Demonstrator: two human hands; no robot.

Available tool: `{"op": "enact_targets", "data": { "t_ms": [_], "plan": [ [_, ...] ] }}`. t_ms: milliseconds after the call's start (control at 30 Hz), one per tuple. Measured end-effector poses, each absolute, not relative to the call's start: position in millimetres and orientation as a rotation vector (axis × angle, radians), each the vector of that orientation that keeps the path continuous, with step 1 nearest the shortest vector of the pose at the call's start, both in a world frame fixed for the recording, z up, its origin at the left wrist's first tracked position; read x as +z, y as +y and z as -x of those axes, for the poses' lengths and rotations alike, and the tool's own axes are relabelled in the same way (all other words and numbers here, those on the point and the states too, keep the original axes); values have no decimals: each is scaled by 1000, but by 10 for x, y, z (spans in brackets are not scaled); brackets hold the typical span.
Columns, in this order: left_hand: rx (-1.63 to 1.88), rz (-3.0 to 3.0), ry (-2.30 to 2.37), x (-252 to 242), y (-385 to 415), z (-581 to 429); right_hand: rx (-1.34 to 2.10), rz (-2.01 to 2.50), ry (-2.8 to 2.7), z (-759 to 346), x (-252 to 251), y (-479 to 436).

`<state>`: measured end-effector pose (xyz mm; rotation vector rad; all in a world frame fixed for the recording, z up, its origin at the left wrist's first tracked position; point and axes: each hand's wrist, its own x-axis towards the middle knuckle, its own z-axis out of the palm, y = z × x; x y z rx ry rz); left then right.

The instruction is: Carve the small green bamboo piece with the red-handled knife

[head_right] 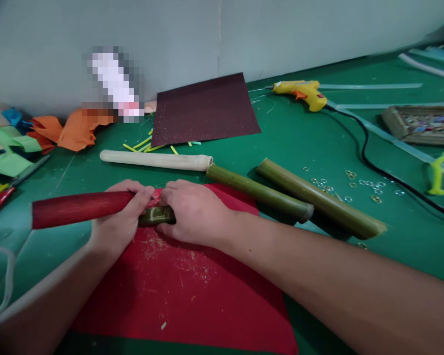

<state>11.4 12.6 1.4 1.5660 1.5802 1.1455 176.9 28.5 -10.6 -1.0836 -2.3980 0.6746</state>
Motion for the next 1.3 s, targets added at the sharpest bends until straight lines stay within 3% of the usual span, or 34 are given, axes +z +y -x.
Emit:
{"op": "enact_targets", "data": {
  "t_ms": [700,1033,1300],
  "plan": [
    [1098,-1551,1361,21,87,-57,684,1099,-2352,-1757,-105,279],
    [1273,-1481,1471,-66,89,-94,702,1075,-2377,-1767,-113,281],
    [1156,-1622,1404,-27,104,-41,680,1061,-2370,-1775,-130,293]
  ]
}}
